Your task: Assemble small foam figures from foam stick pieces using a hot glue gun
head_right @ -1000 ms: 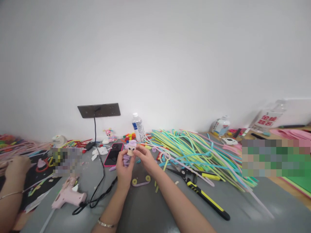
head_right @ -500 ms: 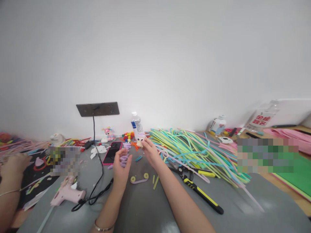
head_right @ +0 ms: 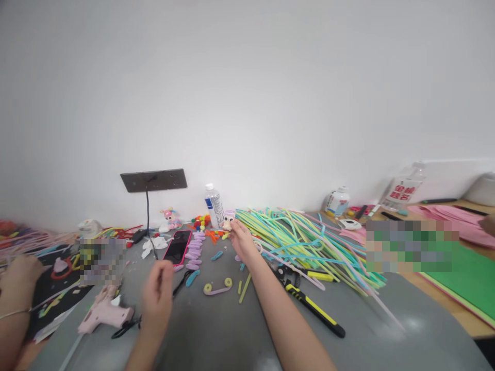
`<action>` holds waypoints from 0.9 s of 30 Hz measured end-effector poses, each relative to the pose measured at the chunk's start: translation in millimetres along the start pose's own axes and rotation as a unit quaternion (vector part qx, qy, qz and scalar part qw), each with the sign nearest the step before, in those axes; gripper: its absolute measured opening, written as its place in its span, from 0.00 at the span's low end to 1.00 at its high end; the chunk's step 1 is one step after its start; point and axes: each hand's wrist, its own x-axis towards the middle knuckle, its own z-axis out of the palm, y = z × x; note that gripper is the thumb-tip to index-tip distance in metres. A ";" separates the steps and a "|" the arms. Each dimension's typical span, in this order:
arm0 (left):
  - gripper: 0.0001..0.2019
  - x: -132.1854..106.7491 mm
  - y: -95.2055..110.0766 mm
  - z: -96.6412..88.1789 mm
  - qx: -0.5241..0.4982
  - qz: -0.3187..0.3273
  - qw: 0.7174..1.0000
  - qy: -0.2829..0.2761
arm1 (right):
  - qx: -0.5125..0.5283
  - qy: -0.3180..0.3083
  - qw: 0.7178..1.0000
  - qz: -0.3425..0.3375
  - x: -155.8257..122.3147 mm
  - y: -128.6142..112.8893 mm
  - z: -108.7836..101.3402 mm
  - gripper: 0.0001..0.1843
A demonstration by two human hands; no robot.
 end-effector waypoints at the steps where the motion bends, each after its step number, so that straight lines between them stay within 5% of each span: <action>1: 0.15 2.6 -3.3 -16.1 0.046 0.002 0.999 0.014 | 0.002 -0.004 1.000 0.002 -0.2 -0.5 0.4 0.18; 4: 0.14 14.5 -13.7 -57.1 0.223 0.016 0.973 0.057 | 0.006 -0.026 1.000 0.015 -2.8 -0.7 5.3 0.18; 7: 0.11 25.4 -12.1 -67.6 0.239 0.014 0.970 0.044 | 0.003 -0.061 0.998 0.031 -9.5 0.1 15.0 0.19; 11: 0.14 30.1 5.8 -28.2 -0.001 -0.028 1.000 -0.008 | -0.005 -0.113 0.993 0.042 -24.2 0.3 29.4 0.18; 14: 0.20 30.4 11.4 14.6 -0.184 -0.149 0.964 -0.123 | -0.015 -0.141 0.989 0.043 -34.3 -0.3 36.4 0.18; 16: 0.23 31.1 8.9 37.2 -0.270 -0.191 0.934 -0.135 | -0.023 -0.151 0.987 0.044 -37.6 -0.9 38.5 0.20; 20: 0.24 35.0 -1.9 61.9 -0.338 -0.226 0.904 -0.131 | -0.035 -0.148 0.988 0.035 -36.0 -2.3 38.6 0.20; 27: 0.24 40.9 -19.7 82.4 -0.351 -0.232 0.902 -0.098 | -0.053 -0.144 0.987 0.041 -29.6 -1.5 34.4 0.16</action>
